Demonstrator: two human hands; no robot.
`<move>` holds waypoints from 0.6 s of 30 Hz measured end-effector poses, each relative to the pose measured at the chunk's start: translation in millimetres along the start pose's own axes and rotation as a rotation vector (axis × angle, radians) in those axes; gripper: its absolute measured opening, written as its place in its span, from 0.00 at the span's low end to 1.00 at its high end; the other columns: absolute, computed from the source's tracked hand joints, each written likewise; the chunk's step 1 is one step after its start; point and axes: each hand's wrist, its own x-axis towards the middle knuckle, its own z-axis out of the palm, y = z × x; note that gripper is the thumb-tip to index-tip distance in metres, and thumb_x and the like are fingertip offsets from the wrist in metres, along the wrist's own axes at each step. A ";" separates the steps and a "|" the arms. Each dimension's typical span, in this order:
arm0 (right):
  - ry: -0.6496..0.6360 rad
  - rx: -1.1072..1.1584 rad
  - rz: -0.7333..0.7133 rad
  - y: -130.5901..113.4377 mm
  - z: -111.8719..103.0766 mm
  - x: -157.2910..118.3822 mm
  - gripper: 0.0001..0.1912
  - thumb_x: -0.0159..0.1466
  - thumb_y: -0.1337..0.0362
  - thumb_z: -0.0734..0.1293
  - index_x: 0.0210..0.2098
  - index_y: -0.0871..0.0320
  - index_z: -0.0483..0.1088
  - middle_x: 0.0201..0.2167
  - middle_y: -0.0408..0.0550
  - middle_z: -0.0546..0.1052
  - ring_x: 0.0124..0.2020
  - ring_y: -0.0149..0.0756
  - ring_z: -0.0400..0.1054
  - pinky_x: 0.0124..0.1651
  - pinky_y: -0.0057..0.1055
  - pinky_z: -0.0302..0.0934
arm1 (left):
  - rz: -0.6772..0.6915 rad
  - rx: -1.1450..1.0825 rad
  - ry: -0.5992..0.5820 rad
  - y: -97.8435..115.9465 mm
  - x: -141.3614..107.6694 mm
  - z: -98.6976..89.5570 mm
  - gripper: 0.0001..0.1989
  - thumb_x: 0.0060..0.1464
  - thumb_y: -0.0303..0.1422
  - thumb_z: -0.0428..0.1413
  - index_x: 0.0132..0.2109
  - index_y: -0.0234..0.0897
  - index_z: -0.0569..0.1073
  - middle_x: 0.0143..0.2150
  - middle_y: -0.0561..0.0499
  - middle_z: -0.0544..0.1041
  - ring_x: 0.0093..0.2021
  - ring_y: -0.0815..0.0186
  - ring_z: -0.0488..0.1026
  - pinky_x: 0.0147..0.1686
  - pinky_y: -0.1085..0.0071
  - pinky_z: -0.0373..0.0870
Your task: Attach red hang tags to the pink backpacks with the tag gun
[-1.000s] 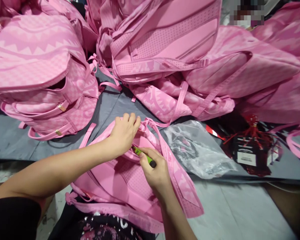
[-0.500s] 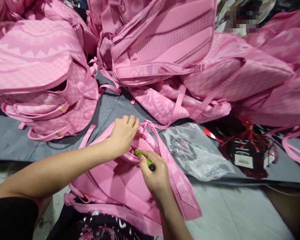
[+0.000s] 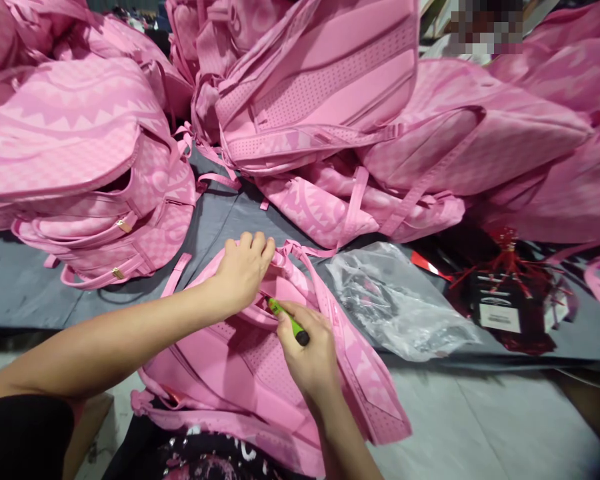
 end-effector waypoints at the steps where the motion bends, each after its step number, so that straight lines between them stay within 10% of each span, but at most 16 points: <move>1: 0.015 -0.008 -0.008 -0.5 -0.2 -0.4 0.12 0.63 0.62 0.63 0.40 0.54 0.77 0.41 0.49 0.82 0.43 0.44 0.75 0.53 0.45 0.61 | 0.009 -0.001 -0.001 -1.1 0.6 0.0 0.38 0.54 0.36 0.59 0.68 0.30 0.54 0.60 0.36 0.65 0.52 0.52 0.64 0.43 0.60 0.67; 10: 0.010 0.055 -0.113 -13.3 -8.0 -10.4 0.10 0.65 0.66 0.63 0.41 0.54 0.76 0.39 0.45 0.82 0.40 0.39 0.74 0.49 0.40 0.59 | 0.208 -0.059 -0.166 -35.0 -16.3 -16.9 0.53 0.49 0.41 0.65 0.72 0.38 0.42 0.73 0.36 0.47 0.63 0.47 0.57 0.53 0.58 0.67; 18: -0.107 0.210 -0.282 -29.7 8.5 -18.9 0.08 0.64 0.68 0.65 0.41 0.55 0.75 0.39 0.44 0.82 0.40 0.37 0.75 0.48 0.38 0.57 | 0.044 0.058 -0.205 -32.2 -67.4 -32.6 0.60 0.48 0.40 0.67 0.72 0.48 0.30 0.72 0.35 0.45 0.63 0.46 0.57 0.49 0.60 0.71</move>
